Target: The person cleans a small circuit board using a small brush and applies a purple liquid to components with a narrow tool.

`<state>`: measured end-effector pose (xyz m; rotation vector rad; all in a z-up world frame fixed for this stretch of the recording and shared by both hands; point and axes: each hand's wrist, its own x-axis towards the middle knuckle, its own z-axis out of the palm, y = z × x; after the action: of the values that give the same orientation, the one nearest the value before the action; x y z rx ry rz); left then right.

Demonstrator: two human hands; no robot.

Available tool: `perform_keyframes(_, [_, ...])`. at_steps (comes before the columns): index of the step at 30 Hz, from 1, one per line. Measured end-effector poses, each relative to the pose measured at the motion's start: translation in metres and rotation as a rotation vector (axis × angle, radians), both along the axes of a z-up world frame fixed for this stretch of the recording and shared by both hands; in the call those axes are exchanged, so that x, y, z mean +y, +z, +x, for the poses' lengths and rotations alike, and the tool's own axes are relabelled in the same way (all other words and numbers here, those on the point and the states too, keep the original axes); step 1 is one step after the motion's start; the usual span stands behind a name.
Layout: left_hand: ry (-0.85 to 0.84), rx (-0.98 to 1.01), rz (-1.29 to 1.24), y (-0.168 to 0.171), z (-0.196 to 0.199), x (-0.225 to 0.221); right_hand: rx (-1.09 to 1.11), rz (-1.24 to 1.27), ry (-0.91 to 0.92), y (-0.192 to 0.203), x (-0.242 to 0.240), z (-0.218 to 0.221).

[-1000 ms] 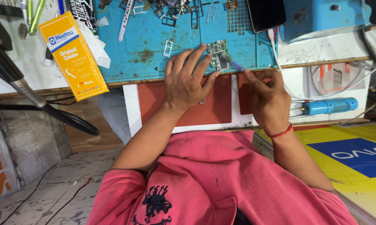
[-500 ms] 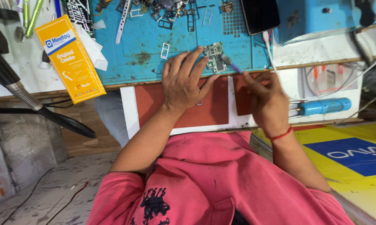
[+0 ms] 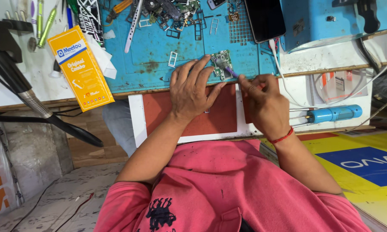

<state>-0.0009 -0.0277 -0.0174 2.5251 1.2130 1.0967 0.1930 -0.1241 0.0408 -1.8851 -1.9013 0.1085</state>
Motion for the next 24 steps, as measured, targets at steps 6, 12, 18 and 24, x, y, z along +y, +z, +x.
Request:
perform_keyframes(6, [-0.007, 0.002, 0.019, 0.004, -0.001, 0.0, -0.07, -0.03, -0.04, 0.003, 0.006, 0.014])
perform_keyframes(12, [-0.039, -0.037, 0.008, 0.006, -0.002, -0.001, -0.029, -0.024, -0.021, 0.002, 0.007, 0.013])
perform_keyframes(18, [-0.045, -0.045, 0.063, 0.007, -0.001, -0.002, -0.007, -0.038, 0.016, 0.0, 0.009, 0.009])
perform_keyframes(24, [-0.067, -0.083, 0.079, 0.006, 0.0, 0.0, -0.064, 0.002, 0.077, 0.002, 0.01, 0.012])
